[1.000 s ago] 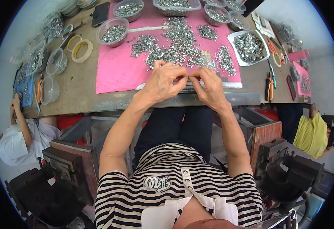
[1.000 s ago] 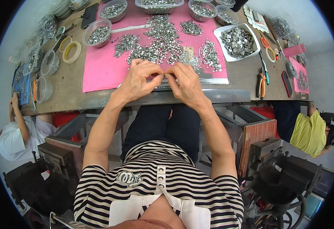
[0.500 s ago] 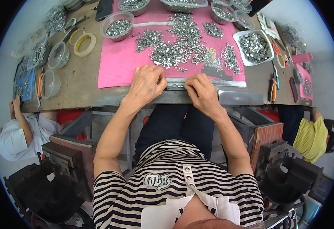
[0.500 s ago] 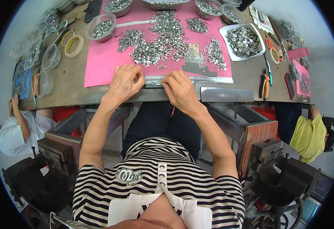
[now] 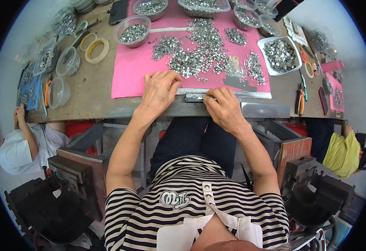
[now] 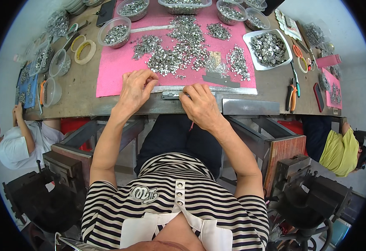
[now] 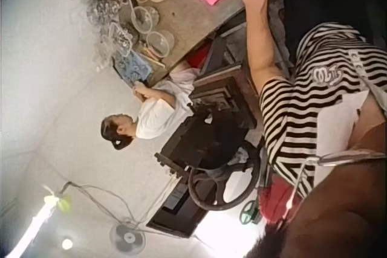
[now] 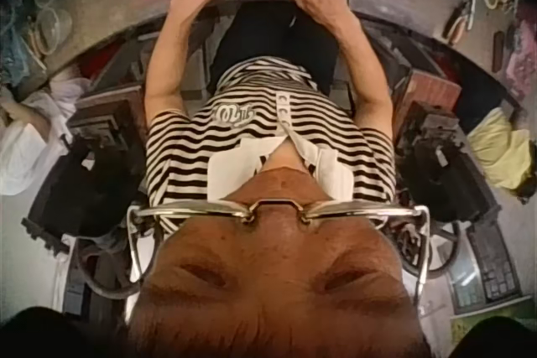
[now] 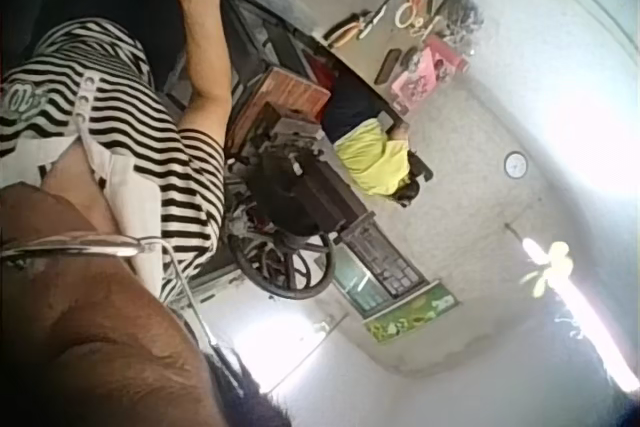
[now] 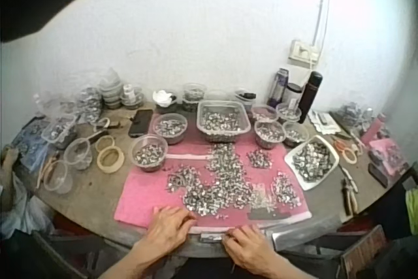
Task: The person sits at a workbench and repeatedly picks up small silver metal pieces, places them into a metal jig, and uses a manual press to shape them. The person then removes the shaped pieces and places them into a container. The process is repeated continuously with a steady rhythm.
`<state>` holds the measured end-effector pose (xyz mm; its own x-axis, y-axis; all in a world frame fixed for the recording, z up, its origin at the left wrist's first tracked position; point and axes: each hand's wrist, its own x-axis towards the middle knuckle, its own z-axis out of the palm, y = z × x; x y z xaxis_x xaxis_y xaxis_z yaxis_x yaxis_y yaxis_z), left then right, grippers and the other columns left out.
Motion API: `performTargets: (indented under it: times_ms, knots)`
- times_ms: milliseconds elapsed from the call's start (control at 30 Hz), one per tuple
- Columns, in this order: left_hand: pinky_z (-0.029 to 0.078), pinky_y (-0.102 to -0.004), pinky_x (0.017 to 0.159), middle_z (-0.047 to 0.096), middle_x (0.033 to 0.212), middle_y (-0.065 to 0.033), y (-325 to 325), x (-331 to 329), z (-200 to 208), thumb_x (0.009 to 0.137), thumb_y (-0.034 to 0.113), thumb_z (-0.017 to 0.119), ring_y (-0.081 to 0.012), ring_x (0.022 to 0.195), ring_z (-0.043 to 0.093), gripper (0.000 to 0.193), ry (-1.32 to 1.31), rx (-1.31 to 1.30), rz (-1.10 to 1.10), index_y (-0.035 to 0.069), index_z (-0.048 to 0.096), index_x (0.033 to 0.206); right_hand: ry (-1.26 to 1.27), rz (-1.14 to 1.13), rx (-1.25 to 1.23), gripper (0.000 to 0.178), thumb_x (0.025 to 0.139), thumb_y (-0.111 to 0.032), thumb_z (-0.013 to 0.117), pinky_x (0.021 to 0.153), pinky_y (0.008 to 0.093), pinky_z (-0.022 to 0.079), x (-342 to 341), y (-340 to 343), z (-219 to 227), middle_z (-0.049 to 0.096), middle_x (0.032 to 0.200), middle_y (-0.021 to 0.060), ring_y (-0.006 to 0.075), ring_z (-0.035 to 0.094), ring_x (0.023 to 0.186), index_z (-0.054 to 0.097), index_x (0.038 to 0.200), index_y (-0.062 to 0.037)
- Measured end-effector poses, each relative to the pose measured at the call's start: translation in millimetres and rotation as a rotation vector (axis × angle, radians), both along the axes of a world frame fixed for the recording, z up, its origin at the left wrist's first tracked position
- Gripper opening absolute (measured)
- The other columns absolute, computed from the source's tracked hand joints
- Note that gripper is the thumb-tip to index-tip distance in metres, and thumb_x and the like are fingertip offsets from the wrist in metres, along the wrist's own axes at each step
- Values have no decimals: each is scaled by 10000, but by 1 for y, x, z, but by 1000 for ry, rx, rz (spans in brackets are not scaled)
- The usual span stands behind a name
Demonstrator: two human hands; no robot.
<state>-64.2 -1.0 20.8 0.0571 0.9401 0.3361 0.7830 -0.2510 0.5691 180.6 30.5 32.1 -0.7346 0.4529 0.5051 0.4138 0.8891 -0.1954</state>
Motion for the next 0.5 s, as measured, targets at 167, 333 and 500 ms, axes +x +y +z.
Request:
performTargets:
  times_ms: [167,333,500]
  knots:
    - [366,-458,924,627,895,-44,0,8,-11,880,139,737,-248,907,602,90,94,79,-42,110,703,958,47,-21,-138,179,833,-46,760,811,414,472,6,13,0,642,925,84,283,614,872,699,1001,-26]
    - [354,-451,929,616,870,-38,-1,6,-16,877,151,754,-242,891,592,107,103,92,-7,108,702,960,131,-160,-238,127,869,-77,743,779,406,481,-4,46,-8,629,851,99,293,630,837,706,982,-31]
    - [364,-493,946,610,888,-51,0,0,-16,878,123,739,-252,919,597,83,77,41,-23,98,682,933,56,-193,-327,94,864,-80,747,703,419,497,-4,61,-11,644,820,117,297,635,755,690,903,-17]
